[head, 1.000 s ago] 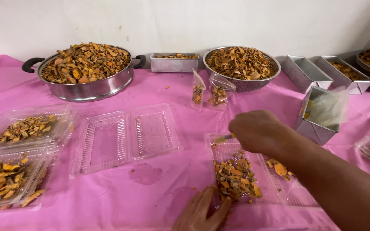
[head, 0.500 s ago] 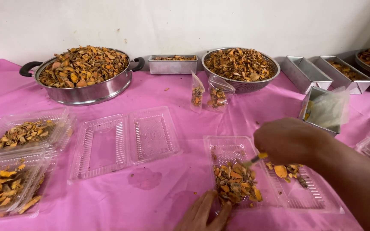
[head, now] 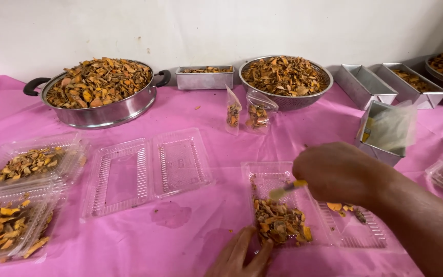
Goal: Packaging dried turmeric pieces into plastic containers and using a brush to gather small pieces.
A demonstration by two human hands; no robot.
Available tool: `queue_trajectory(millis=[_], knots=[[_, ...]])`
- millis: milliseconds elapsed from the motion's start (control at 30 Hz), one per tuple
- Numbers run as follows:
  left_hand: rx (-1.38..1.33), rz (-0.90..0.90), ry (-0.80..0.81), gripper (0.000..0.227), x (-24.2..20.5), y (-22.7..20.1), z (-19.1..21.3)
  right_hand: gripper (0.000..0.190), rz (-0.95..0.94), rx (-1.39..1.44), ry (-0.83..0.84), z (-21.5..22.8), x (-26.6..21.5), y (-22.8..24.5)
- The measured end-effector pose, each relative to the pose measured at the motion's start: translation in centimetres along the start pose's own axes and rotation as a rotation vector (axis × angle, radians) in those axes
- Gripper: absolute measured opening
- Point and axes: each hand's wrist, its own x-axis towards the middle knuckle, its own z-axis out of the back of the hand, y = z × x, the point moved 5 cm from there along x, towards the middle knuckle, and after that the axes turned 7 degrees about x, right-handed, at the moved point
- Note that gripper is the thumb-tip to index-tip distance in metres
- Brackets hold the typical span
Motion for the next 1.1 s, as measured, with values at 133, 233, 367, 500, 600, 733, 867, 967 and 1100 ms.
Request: queue_trajectory(millis=[133, 233, 367, 500, 600, 733, 867, 967, 1100], knots=[[0.057, -0.032, -0.153, 0.044, 0.3, -0.2, 0.0, 0.024, -0.015, -0.002, -0.163, -1.7, 4.8, -0.4], [-0.059, 0.005, 0.184, 0.073, -1.1, 0.7, -2.0, 0.031, 0.044, 0.164, -0.055, -2.1, 3.6, 2.2], [-0.071, 0.021, 0.161, 0.066, -0.7, 0.7, -1.9, 0.023, 0.138, 0.029, -0.023, -1.2, 1.1, 1.4], [-0.058, 0.055, 0.142, 0.057, -0.3, 0.5, -1.7, 0.023, -0.025, -0.056, -0.11, -1.9, 2.7, -1.4], [-0.069, 0.063, 0.161, 0.06, -0.7, 0.6, -2.2, 0.021, -0.033, -0.093, -0.102, -4.5, 3.6, -3.1], [-0.091, 0.026, 0.18, 0.058, -0.4, 0.6, -1.9, 0.018, 0.032, -0.05, 0.026, -3.0, -1.4, -2.0], [0.033, 0.058, -0.09, 0.038, 0.5, -0.4, -0.2, 0.023, 0.039, 0.008, -0.062, -3.8, -1.5, -2.0], [0.03, 0.036, -0.125, 0.039, 0.4, 0.2, -0.9, 0.028, 0.134, -0.031, -0.192, -4.7, -1.1, -1.3], [-0.103, -0.149, -0.023, 0.057, 0.4, 1.3, -1.5, 0.031, 0.091, 0.042, -0.074, -3.5, -4.4, -0.9]])
